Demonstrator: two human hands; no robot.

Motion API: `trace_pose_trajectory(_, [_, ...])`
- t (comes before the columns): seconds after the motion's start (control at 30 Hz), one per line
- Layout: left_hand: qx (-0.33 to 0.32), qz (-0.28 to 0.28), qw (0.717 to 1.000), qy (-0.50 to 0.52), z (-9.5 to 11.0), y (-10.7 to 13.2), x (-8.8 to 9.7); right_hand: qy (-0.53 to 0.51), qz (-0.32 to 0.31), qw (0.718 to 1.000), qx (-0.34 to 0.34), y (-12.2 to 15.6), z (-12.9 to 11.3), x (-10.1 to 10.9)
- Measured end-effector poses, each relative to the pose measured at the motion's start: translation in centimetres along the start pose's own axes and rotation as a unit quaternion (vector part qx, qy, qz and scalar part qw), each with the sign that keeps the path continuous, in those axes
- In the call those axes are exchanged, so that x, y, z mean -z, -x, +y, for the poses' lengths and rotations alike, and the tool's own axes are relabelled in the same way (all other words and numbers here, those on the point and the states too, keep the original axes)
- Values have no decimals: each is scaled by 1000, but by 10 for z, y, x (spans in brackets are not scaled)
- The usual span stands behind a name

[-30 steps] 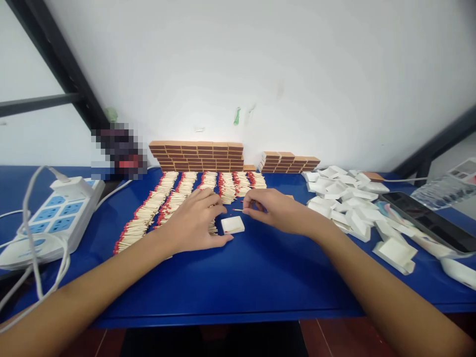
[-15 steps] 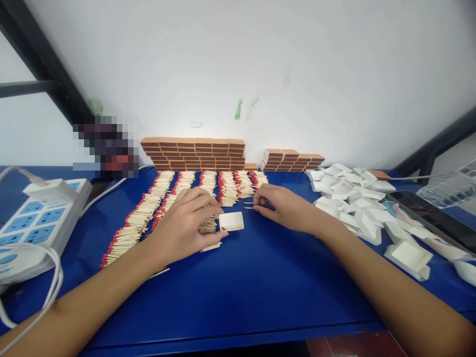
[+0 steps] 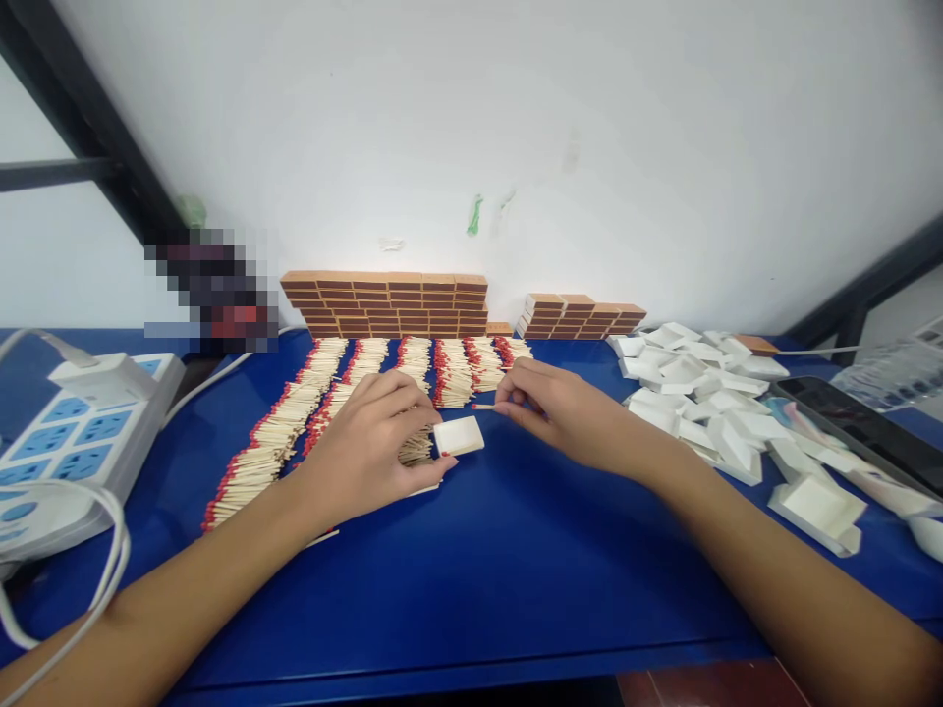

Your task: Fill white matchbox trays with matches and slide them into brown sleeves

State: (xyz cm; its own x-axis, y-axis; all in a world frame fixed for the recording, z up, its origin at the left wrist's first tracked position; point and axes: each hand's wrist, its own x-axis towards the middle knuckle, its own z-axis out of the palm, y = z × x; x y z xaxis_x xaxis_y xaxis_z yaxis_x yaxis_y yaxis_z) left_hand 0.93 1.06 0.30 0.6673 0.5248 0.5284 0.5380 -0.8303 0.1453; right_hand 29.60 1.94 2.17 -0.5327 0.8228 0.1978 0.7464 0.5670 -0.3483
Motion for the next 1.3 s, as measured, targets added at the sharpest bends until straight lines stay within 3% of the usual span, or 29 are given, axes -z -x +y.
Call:
trace_pose_trajectory(0.17, [-5,11,1000,-12,4,-2,-1,29,-2,998,56,4,-33,-8])
trace_pose_trajectory(0.27, [-4,9,1000,-8,5,-3,-1,27,-21,997,71,3,-37,-12])
trace_pose_trajectory(0.4, [7,2,1000,8,5,-2,-1,-8,20,999,45,1,-12,2])
trace_pose_trajectory(0.5, [11,4,1000,21,6,-1,-2,52,66,996,-30,-1,22,16])
trace_pose_trajectory(0.63, [15,-4,999,52,9,1,-5,67,-13,994,-88,-3,54,19])
trace_pose_trajectory(0.8, [16,-2,998,54,10,1,-4,45,-52,995,-77,-5,61,8])
trace_pose_trajectory(1.03, [16,-10,998,57,9,0,-4,62,7,995,-72,-8,71,2])
trace_pose_trajectory(1.3, [27,-23,998,49,9,1,-3,68,5,995,-66,-10,73,1])
